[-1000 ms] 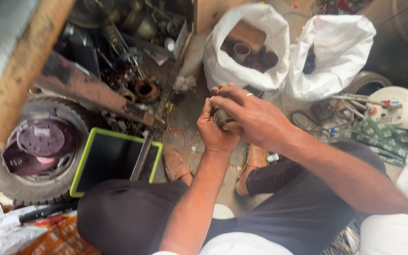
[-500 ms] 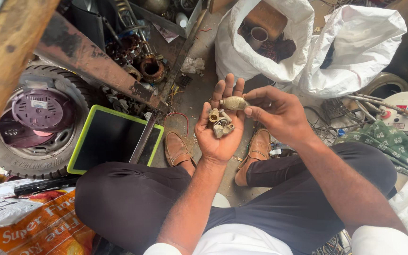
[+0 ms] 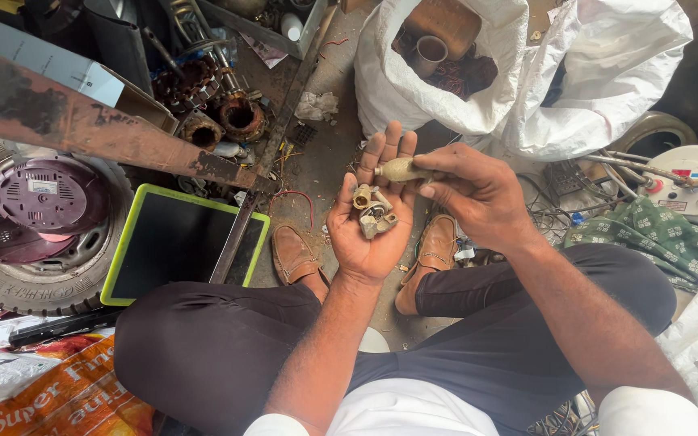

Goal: The person sits on the floor and sorts various metal parts from a wooden cabinet into a white sack. They handle items such as gears, a copper coil, and small metal pieces, placing them into the bag.

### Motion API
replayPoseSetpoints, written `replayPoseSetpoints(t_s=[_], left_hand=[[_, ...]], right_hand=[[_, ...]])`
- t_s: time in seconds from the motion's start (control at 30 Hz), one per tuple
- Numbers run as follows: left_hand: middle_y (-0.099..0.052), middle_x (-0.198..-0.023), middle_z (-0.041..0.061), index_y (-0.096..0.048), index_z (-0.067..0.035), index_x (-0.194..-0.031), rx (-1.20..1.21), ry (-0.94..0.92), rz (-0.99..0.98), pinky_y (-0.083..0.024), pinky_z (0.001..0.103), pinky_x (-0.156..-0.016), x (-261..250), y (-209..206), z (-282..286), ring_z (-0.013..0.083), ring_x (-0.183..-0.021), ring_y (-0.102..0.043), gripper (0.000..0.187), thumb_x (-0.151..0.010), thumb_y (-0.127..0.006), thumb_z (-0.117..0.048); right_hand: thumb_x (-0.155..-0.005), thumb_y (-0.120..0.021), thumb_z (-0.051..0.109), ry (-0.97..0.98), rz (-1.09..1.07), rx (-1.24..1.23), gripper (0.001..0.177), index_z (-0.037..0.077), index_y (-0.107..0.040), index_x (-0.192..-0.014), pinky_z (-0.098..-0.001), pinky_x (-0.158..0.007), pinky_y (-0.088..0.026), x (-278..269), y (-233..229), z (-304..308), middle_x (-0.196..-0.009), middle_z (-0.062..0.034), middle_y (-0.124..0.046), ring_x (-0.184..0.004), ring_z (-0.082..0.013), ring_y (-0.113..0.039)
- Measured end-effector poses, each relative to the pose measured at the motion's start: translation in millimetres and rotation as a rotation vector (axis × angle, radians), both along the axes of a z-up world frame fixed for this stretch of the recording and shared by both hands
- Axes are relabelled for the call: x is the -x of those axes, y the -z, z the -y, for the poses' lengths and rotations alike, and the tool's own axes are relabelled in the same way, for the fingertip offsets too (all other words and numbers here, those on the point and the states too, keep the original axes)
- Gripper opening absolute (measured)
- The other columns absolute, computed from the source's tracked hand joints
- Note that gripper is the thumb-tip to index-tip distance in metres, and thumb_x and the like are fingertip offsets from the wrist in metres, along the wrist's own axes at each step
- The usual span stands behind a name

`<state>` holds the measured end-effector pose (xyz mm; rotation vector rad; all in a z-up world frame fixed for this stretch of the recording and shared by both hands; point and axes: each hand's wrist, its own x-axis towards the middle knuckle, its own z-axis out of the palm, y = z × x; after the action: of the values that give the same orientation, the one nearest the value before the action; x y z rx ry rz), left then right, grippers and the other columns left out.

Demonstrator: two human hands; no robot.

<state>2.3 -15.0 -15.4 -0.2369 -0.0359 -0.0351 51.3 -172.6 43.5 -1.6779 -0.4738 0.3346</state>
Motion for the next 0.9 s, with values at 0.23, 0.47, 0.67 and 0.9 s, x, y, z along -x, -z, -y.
replayPoseSetpoints(t_s=[0.23,0.47,0.67,0.9], left_hand=[[-0.028,-0.171,0.016,-0.043,0.002,-0.154,0.019,0.06,-0.04,-0.017,0.046,-0.135,4,-4,6,0.0302,-0.162,-0.021,0.054,-0.108,-0.051,-0.026],[-0.028,-0.171,0.018,-0.043,0.003,-0.154,0.02,0.05,-0.033,-0.012,0.048,-0.136,7,-7,5,0.0313,-0.162,-0.02,0.054,-0.109,-0.05,-0.027],[-0.027,-0.172,0.017,-0.043,0.002,-0.154,-0.017,0.042,-0.019,-0.009,0.048,-0.137,8,-5,1,0.0305,-0.163,-0.018,0.054,-0.11,-0.047,-0.028],[-0.028,-0.171,0.017,-0.044,0.003,-0.154,-0.021,0.029,-0.018,-0.009,0.047,-0.137,9,-4,-1,0.0312,-0.163,-0.018,0.054,-0.11,-0.047,-0.028]], right_hand=[[-0.104,-0.065,0.015,0.209,-0.071,0.09,0.018,0.001,-0.073,-0.113,-0.0241,-0.073,-0.06,0,3,4,-0.092,-0.0046,-0.075,-0.084,-0.0089,-0.071],[-0.106,-0.064,0.018,0.238,-0.241,-0.073,0.023,-0.003,-0.071,-0.111,-0.0248,-0.068,-0.056,-1,16,8,-0.092,-0.0088,-0.073,-0.078,-0.0114,-0.068],[-0.108,-0.06,0.018,0.264,-0.33,-0.133,0.025,-0.004,-0.071,-0.109,-0.0249,-0.066,-0.056,0,22,6,-0.09,-0.011,-0.072,-0.073,-0.0126,-0.068],[-0.107,-0.061,0.016,0.267,-0.395,-0.189,0.023,-0.005,-0.068,-0.113,-0.0248,-0.065,-0.057,0,23,2,-0.09,-0.0116,-0.072,-0.073,-0.0133,-0.069]])
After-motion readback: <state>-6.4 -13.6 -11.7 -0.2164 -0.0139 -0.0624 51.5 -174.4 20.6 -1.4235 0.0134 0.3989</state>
